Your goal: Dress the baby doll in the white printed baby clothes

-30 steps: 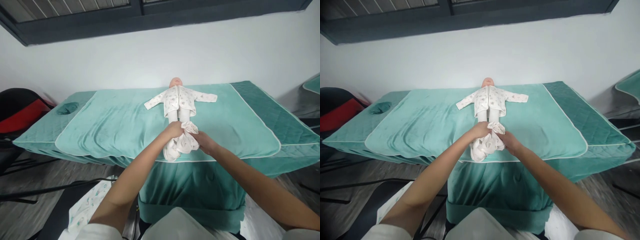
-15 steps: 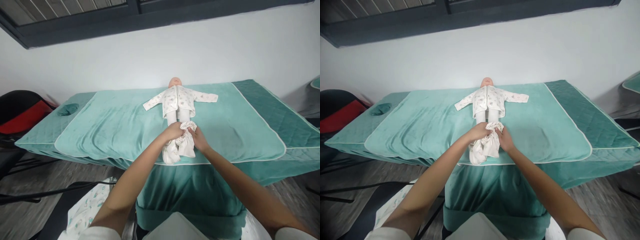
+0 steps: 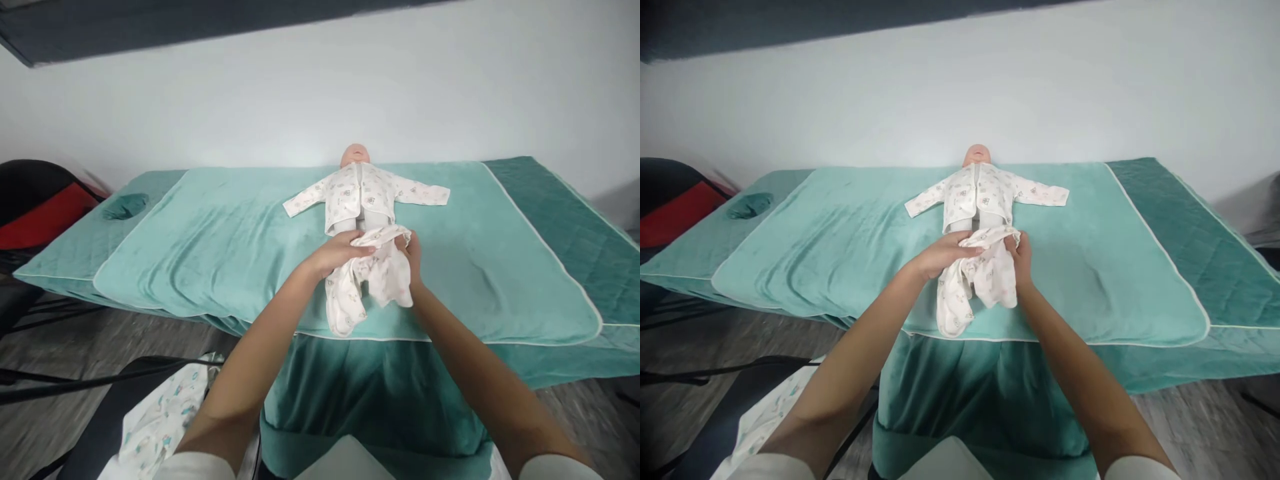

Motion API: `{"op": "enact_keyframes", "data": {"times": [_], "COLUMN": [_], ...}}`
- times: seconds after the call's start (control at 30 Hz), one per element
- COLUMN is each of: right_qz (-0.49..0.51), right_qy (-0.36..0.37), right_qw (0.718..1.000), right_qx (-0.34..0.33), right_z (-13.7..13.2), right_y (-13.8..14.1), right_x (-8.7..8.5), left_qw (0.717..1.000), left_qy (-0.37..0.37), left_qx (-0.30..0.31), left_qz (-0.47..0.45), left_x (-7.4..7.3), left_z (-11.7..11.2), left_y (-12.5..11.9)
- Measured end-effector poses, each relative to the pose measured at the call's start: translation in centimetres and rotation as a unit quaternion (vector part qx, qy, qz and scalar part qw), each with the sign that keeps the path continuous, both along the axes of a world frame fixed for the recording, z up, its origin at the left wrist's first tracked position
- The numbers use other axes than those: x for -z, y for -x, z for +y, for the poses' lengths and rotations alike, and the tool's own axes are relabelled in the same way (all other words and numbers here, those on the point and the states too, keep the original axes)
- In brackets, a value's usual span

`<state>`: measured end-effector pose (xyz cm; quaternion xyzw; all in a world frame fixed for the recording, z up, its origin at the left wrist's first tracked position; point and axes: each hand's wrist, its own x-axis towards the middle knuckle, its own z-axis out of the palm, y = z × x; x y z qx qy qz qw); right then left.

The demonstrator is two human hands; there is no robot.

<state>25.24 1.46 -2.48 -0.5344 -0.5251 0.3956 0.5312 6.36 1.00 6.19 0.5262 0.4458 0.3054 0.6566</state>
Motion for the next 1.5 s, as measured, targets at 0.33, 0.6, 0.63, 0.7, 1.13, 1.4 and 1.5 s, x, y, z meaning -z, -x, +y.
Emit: {"op": "enact_keyframes", "data": {"times": [0.33, 0.6, 0.63, 0.7, 1.13, 1.4, 1.5], "right_qz": [-0.085, -0.168, -0.182, -0.203, -0.271, 0.009, 0.017], "right_qy": [-0.090, -0.126, -0.145, -0.218, -0.010, 0.053, 0.078], "right_qw": [0.989, 0.973, 0.968, 0.950, 0.865, 0.932, 0.931], "right_qx": [0.079, 0.098, 0.098, 0.091, -0.422, -0.358, -0.357], "right_z": [6.2, 8.0, 7.9, 7.5, 10.4, 10.9, 10.7], "right_y": [0.1, 0.2, 0.1, -0.1, 3.1, 1.9, 1.7], "right_x": [-0.6, -0.1, -0.1, -0.4, -9.7, -6.0, -6.1], "left_qw": [0.958, 0.927, 0.929, 0.937, 0.923, 0.954, 0.955], "left_qy": [-0.225, -0.285, -0.277, -0.250, -0.164, -0.184, -0.140], "left_qx": [-0.170, -0.242, -0.245, -0.241, -0.177, -0.133, -0.162], "left_qz": [0.046, 0.035, 0.020, -0.022, -0.300, -0.197, -0.206], "left_x": [2.1, 3.4, 3.9, 4.8, 7.3, 6.4, 6.8], "left_z": [5.3, 7.2, 7.0, 6.5, 6.3, 5.9, 5.7], "left_y": [-0.7, -0.5, -0.3, 0.3, 1.7, 2.0, 2.0]}}
